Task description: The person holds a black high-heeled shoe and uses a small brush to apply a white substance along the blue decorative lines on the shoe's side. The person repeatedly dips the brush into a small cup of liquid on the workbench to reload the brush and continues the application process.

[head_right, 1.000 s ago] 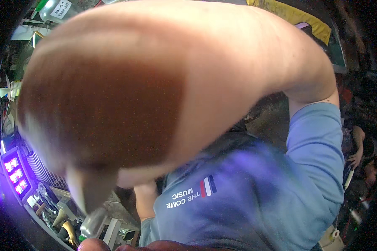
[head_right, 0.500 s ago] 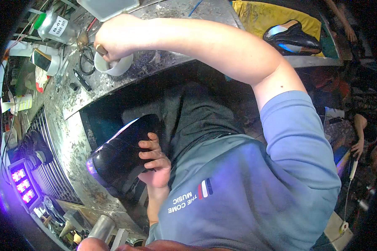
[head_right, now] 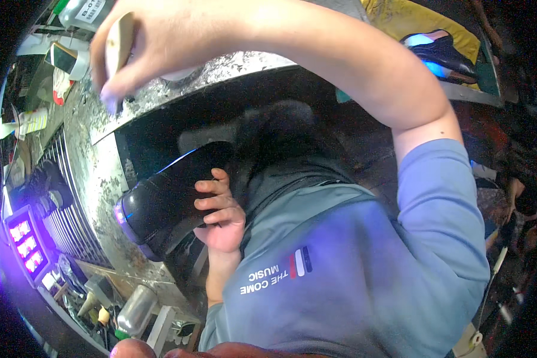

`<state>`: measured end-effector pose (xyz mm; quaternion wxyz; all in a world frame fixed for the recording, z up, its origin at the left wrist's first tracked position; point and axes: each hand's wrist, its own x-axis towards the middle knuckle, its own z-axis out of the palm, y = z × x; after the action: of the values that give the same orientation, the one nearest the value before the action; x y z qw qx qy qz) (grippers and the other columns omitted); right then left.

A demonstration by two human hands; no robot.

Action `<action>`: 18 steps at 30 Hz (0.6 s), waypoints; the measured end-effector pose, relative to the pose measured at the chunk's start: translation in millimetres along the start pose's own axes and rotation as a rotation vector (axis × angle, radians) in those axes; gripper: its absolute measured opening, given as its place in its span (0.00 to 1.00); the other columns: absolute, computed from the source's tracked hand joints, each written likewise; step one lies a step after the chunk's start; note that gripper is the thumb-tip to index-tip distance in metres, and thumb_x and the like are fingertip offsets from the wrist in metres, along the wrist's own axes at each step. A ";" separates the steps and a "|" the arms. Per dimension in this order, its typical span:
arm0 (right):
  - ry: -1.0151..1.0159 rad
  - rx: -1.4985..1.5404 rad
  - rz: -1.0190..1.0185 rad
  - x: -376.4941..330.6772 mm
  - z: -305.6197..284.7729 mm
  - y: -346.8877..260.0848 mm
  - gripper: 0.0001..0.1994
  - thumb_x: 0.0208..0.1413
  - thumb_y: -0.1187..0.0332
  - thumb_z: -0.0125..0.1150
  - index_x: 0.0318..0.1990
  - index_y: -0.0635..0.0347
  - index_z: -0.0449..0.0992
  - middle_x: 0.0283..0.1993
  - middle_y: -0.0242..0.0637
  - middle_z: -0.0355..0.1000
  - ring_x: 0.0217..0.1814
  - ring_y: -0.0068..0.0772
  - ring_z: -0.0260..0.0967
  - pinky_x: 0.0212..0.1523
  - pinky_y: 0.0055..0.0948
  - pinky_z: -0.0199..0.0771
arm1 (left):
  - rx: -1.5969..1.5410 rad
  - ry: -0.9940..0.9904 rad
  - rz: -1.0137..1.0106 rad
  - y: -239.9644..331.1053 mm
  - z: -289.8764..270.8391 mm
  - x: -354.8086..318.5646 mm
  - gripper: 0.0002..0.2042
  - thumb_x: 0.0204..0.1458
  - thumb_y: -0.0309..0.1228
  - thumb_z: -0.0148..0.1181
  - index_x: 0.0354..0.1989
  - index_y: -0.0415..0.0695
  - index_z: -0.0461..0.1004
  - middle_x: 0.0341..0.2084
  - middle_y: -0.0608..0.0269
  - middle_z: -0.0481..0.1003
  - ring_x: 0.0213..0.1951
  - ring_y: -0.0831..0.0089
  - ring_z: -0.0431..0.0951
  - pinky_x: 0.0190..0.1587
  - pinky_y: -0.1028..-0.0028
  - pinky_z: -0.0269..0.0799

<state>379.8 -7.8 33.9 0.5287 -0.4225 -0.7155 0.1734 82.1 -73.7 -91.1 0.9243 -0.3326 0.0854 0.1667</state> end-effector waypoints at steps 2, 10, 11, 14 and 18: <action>-0.061 0.144 -0.154 1.5 10.8 -18.1 0.11 0.51 0.61 0.71 0.36 0.59 0.82 0.33 0.41 0.80 0.36 0.45 0.80 0.39 0.38 0.80 | 0.012 -0.003 -0.002 1.7 -0.7 -1.2 0.24 0.62 0.31 0.56 0.65 0.36 0.62 0.46 0.60 0.81 0.39 0.67 0.85 0.32 0.72 0.80; -0.207 0.239 -0.191 -3.5 55.0 -46.0 0.11 0.51 0.61 0.72 0.35 0.59 0.82 0.32 0.41 0.81 0.35 0.44 0.80 0.39 0.38 0.80 | -0.041 -0.053 -0.034 16.7 -16.8 -2.5 0.24 0.64 0.32 0.57 0.65 0.40 0.60 0.48 0.61 0.80 0.42 0.69 0.85 0.33 0.74 0.81; -0.211 0.240 -0.183 -3.8 56.6 -45.8 0.11 0.51 0.61 0.72 0.34 0.59 0.82 0.32 0.41 0.81 0.35 0.44 0.80 0.39 0.38 0.80 | -0.023 -0.048 -0.030 16.2 -17.3 -5.3 0.23 0.64 0.32 0.56 0.65 0.39 0.60 0.48 0.61 0.80 0.42 0.68 0.85 0.33 0.73 0.81; -0.221 0.241 -0.164 -5.1 61.0 -45.4 0.11 0.51 0.61 0.72 0.34 0.60 0.82 0.32 0.41 0.81 0.35 0.44 0.80 0.39 0.37 0.80 | 0.007 -0.035 -0.020 16.5 -19.0 -5.4 0.23 0.65 0.33 0.55 0.65 0.39 0.61 0.48 0.60 0.80 0.41 0.67 0.85 0.33 0.72 0.81; -0.224 0.249 -0.148 -5.1 67.3 -42.5 0.11 0.51 0.61 0.72 0.33 0.60 0.82 0.32 0.41 0.81 0.35 0.43 0.80 0.38 0.37 0.80 | -0.067 -0.074 -0.086 16.9 -23.7 -0.7 0.22 0.66 0.32 0.54 0.65 0.38 0.61 0.47 0.59 0.81 0.39 0.66 0.85 0.32 0.72 0.82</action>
<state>301.5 -23.2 34.7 0.5051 -0.2781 -0.7722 0.2671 74.2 -76.9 -119.0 0.9215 -0.3602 0.0313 0.1417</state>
